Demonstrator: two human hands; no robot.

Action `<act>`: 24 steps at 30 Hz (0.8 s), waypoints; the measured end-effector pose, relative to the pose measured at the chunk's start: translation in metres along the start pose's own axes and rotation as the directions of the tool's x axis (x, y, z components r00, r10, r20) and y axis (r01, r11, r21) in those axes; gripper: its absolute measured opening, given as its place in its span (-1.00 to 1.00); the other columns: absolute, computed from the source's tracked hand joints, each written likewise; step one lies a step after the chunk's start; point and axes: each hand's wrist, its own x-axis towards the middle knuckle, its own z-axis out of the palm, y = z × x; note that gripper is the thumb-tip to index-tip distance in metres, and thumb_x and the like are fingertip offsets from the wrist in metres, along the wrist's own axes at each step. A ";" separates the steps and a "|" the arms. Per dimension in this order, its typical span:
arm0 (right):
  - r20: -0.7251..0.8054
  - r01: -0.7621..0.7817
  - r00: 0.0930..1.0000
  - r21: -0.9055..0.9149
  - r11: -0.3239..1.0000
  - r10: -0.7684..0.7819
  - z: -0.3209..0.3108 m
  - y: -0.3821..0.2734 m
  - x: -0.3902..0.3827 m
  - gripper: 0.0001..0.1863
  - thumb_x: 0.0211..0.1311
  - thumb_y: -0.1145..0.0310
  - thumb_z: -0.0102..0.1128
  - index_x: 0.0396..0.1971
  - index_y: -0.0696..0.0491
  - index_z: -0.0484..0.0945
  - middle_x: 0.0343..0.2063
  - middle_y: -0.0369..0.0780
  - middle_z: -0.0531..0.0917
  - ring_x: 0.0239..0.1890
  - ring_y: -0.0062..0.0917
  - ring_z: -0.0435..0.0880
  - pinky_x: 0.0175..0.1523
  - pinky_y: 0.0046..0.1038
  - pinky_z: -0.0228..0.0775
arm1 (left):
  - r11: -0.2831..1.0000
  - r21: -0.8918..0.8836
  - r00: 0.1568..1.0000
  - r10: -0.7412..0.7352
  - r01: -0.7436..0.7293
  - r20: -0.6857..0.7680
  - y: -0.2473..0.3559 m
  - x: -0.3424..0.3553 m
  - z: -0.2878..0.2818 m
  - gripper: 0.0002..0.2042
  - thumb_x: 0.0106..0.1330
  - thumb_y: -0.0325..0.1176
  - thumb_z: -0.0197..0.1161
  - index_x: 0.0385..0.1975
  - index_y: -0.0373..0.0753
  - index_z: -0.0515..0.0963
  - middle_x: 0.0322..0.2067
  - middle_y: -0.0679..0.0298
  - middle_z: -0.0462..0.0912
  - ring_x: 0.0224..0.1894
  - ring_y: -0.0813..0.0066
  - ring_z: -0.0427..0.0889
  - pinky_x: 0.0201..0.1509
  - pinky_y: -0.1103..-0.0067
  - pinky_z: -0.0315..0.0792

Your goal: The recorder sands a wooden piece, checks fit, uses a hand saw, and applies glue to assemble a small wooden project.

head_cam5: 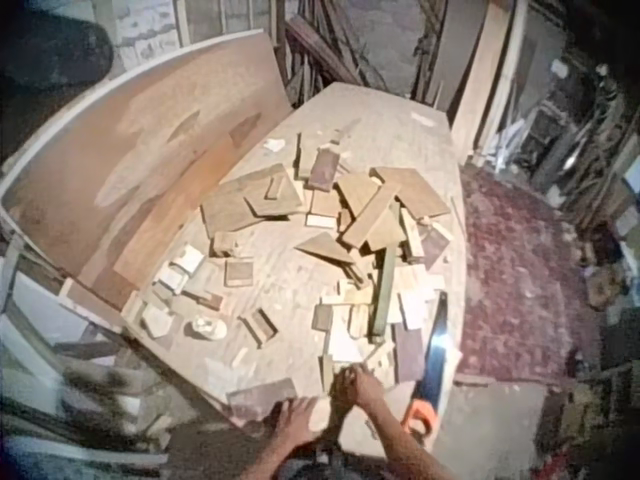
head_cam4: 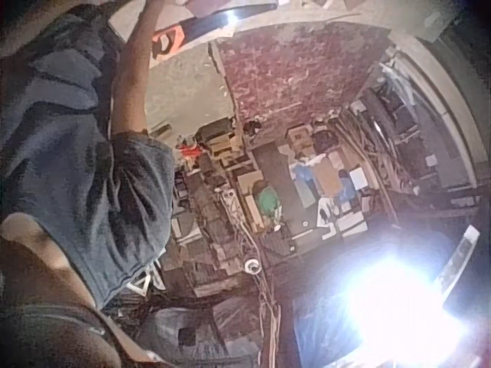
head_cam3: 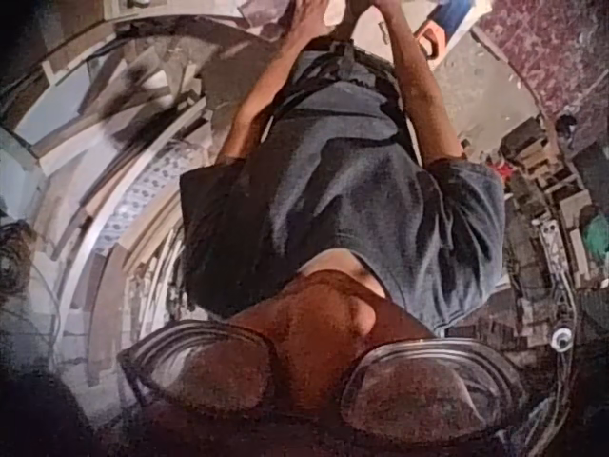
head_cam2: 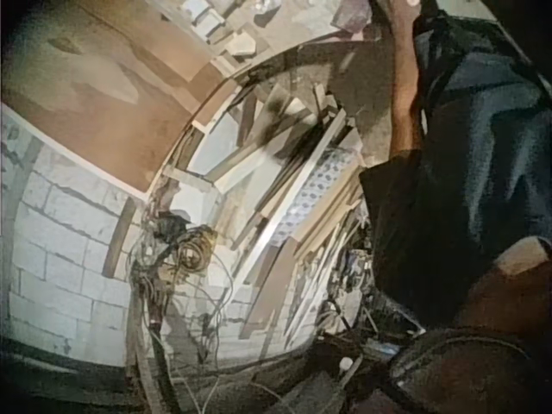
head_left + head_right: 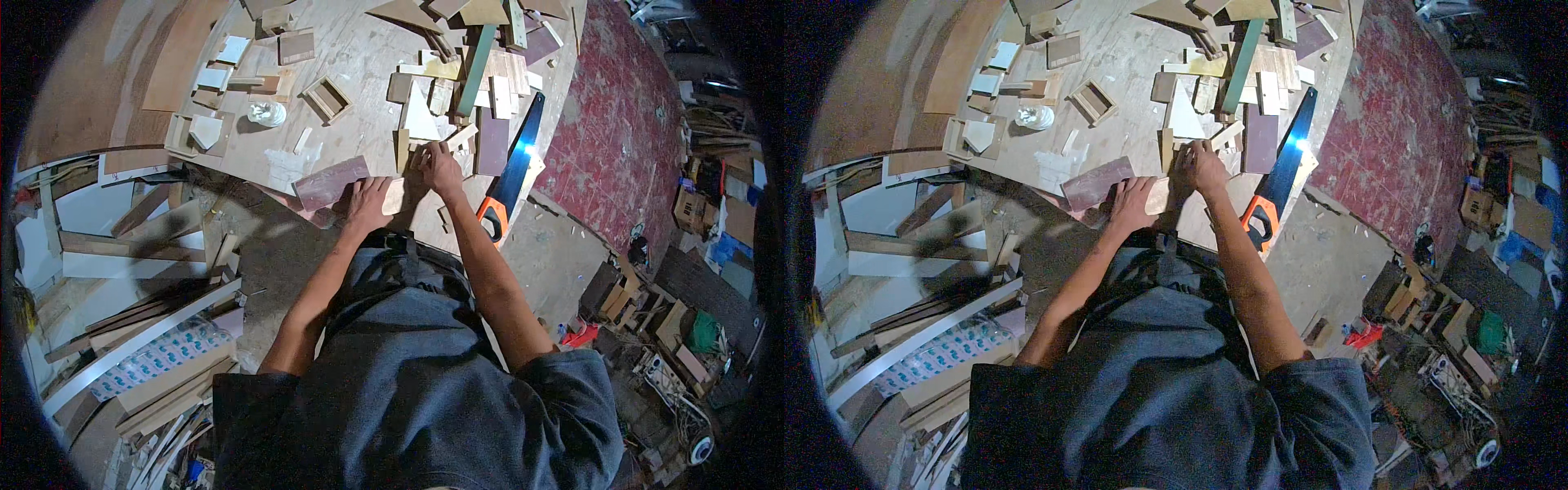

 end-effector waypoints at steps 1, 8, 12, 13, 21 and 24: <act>0.032 -0.006 0.999 0.023 1.000 0.005 -0.004 -0.001 -0.002 -0.52 -0.01 0.40 0.28 -0.02 0.03 0.41 -0.13 -0.07 0.51 -0.16 -0.03 0.58 -0.13 -0.12 0.48 | 1.000 0.021 1.000 0.018 -0.018 -0.008 -0.004 0.000 0.000 -0.15 -0.16 -0.19 0.52 0.23 -0.19 0.30 0.09 0.21 0.39 0.21 0.23 0.31 0.30 0.19 0.14; -0.001 -0.047 0.999 0.050 0.998 0.047 -0.013 0.011 -0.025 -0.71 -0.09 0.38 0.32 -0.30 0.05 0.51 -0.32 -0.10 0.55 -0.27 -0.09 0.61 -0.22 -0.14 0.44 | 0.989 0.148 0.998 0.000 0.009 -0.067 -0.006 0.007 -0.007 -0.12 -0.15 -0.21 0.54 0.29 -0.06 0.26 0.18 0.19 0.32 0.28 0.22 0.25 0.24 0.23 0.18; 0.012 -0.379 0.925 0.069 0.923 0.379 -0.013 0.001 -0.026 -0.65 -0.07 0.09 0.38 -0.43 0.07 0.57 -0.38 -0.09 0.65 -0.29 -0.15 0.66 -0.20 -0.21 0.48 | 0.985 0.117 0.985 -0.109 0.125 -0.132 -0.016 0.005 -0.015 -0.11 -0.17 -0.19 0.54 0.29 -0.04 0.27 0.16 0.20 0.33 0.24 0.20 0.27 0.26 0.20 0.16; 0.059 -0.561 0.827 0.081 0.823 0.558 -0.015 -0.005 -0.024 -0.58 -0.06 0.01 0.38 -0.41 0.07 0.58 -0.35 -0.08 0.67 -0.27 -0.18 0.67 -0.17 -0.22 0.50 | 0.984 0.118 0.984 -0.115 0.132 -0.136 -0.021 0.004 -0.017 -0.11 -0.17 -0.19 0.54 0.29 -0.04 0.27 0.16 0.20 0.33 0.24 0.20 0.27 0.26 0.20 0.16; -0.021 -0.494 0.865 0.127 0.860 0.501 0.011 -0.046 0.030 -0.36 -0.04 -0.25 0.29 -0.43 0.16 0.68 -0.41 -0.03 0.72 -0.26 -0.14 0.71 -0.11 -0.17 0.51 | 0.997 0.051 0.978 -0.050 0.062 -0.204 -0.043 0.007 -0.033 -0.16 -0.23 -0.23 0.56 0.21 -0.10 0.37 0.05 0.26 0.44 0.19 0.25 0.31 0.22 0.21 0.18; 0.043 -0.558 0.830 0.094 0.825 0.557 0.039 -0.050 0.053 -0.41 -0.07 -0.17 0.38 -0.43 0.16 0.71 -0.44 -0.01 0.72 -0.30 -0.16 0.72 -0.16 -0.21 0.53 | 0.998 -0.064 0.984 -0.036 0.025 -0.175 -0.034 0.006 -0.034 -0.32 -0.13 -0.51 0.29 0.17 -0.15 0.41 0.08 0.22 0.46 0.18 0.18 0.35 0.25 0.23 0.22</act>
